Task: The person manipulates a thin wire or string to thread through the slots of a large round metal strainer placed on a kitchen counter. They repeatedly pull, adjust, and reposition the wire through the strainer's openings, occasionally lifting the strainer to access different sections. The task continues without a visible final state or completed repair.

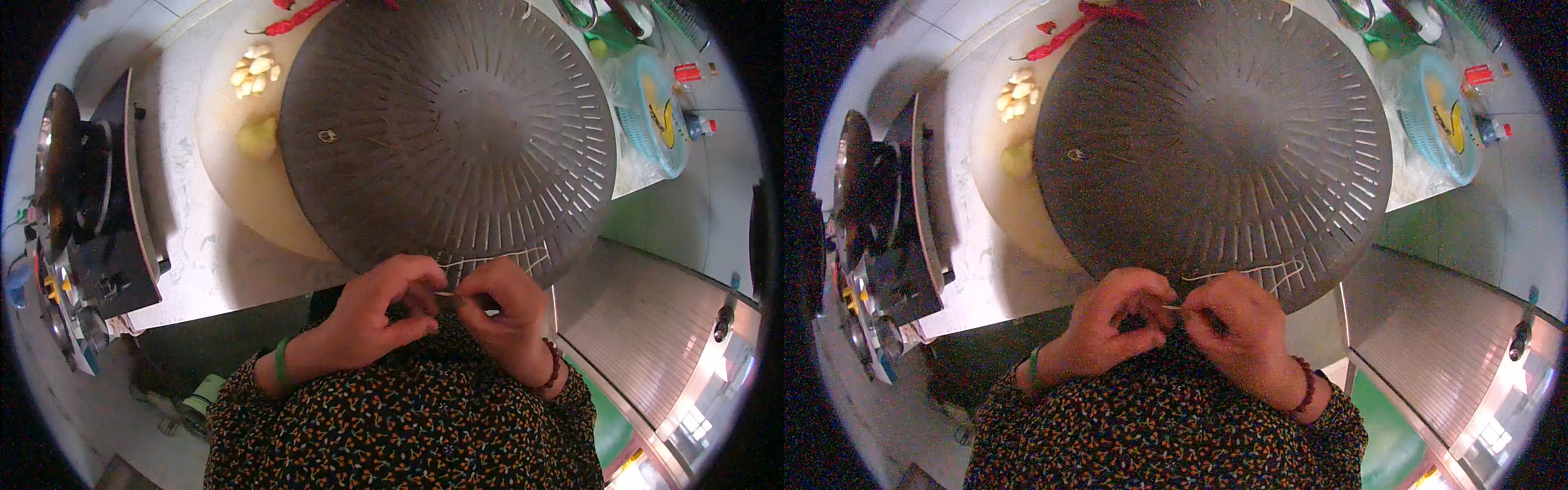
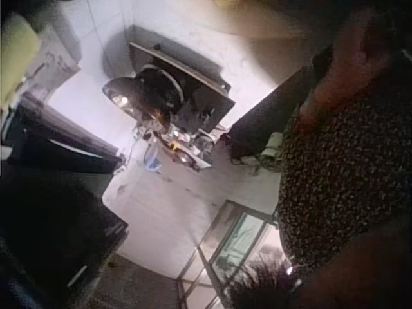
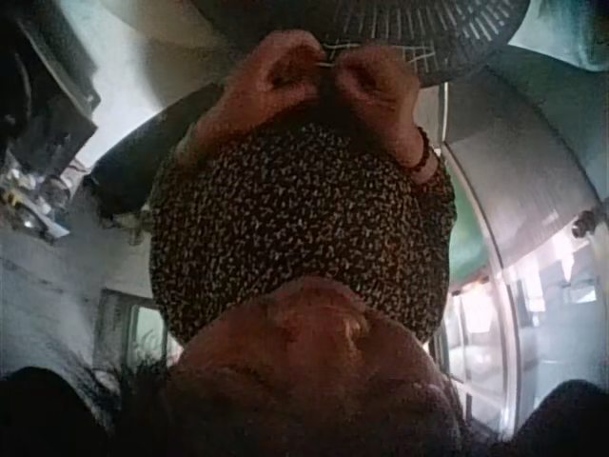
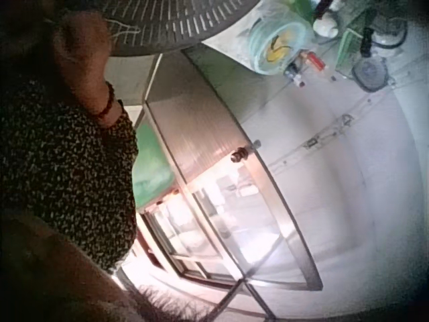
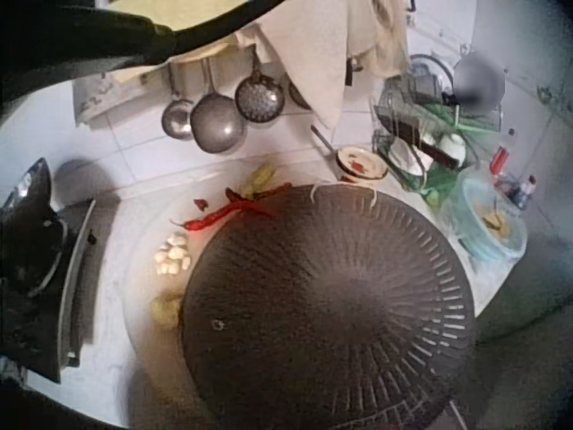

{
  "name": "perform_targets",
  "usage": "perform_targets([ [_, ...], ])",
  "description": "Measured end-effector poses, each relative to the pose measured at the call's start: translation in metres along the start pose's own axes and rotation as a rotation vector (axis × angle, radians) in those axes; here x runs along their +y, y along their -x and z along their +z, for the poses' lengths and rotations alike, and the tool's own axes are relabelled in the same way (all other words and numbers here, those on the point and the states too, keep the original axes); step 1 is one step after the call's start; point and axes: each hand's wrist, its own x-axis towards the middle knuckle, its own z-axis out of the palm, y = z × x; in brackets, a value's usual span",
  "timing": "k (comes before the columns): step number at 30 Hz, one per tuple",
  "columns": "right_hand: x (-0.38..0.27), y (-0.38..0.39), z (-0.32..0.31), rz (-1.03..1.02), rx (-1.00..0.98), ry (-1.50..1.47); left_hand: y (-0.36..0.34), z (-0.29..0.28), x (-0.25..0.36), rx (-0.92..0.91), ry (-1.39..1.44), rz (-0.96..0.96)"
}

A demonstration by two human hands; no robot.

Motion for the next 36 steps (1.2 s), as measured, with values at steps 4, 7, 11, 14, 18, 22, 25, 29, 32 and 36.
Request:
perform_targets([
  [4,-0.011,-0.001,0.001,0.035,-0.051,-0.013,-0.007,-0.004,0.012,0.007,-0.426,0.304],
  [7,-0.010,0.001,0.003,0.136,-0.113,-0.104,-0.006,-0.005,0.007,0.030,-0.407,0.424],
  [11,-0.005,0.008,0.009,0.203,-0.139,-0.222,0.000,-0.008,0.009,0.062,-0.438,0.397],
  [14,-0.012,0.009,0.008,0.245,-0.154,-0.204,0.001,-0.006,0.006,0.112,-0.424,0.381],
  [18,-0.012,0.009,0.009,0.014,-0.106,0.010,0.000,-0.005,-0.004,0.143,-0.342,0.350],
  [22,-0.003,0.010,0.013,-0.122,-0.068,0.022,0.000,-0.002,-0.010,0.157,-0.321,0.340],
  [25,-0.003,0.010,0.013,-0.118,-0.056,0.095,0.002,0.003,-0.018,0.166,-0.261,0.284],
  [29,0.004,0.010,0.008,-0.072,-0.004,0.186,0.020,-0.016,-0.018,0.044,-0.183,0.123],
  [32,0.011,0.010,0.007,-0.076,-0.047,0.282,0.042,-0.030,-0.037,-0.104,-0.138,0.021],
  [36,0.017,0.006,0.010,-0.143,-0.129,0.386,0.044,-0.023,-0.072,-0.034,-0.122,-0.291],
])
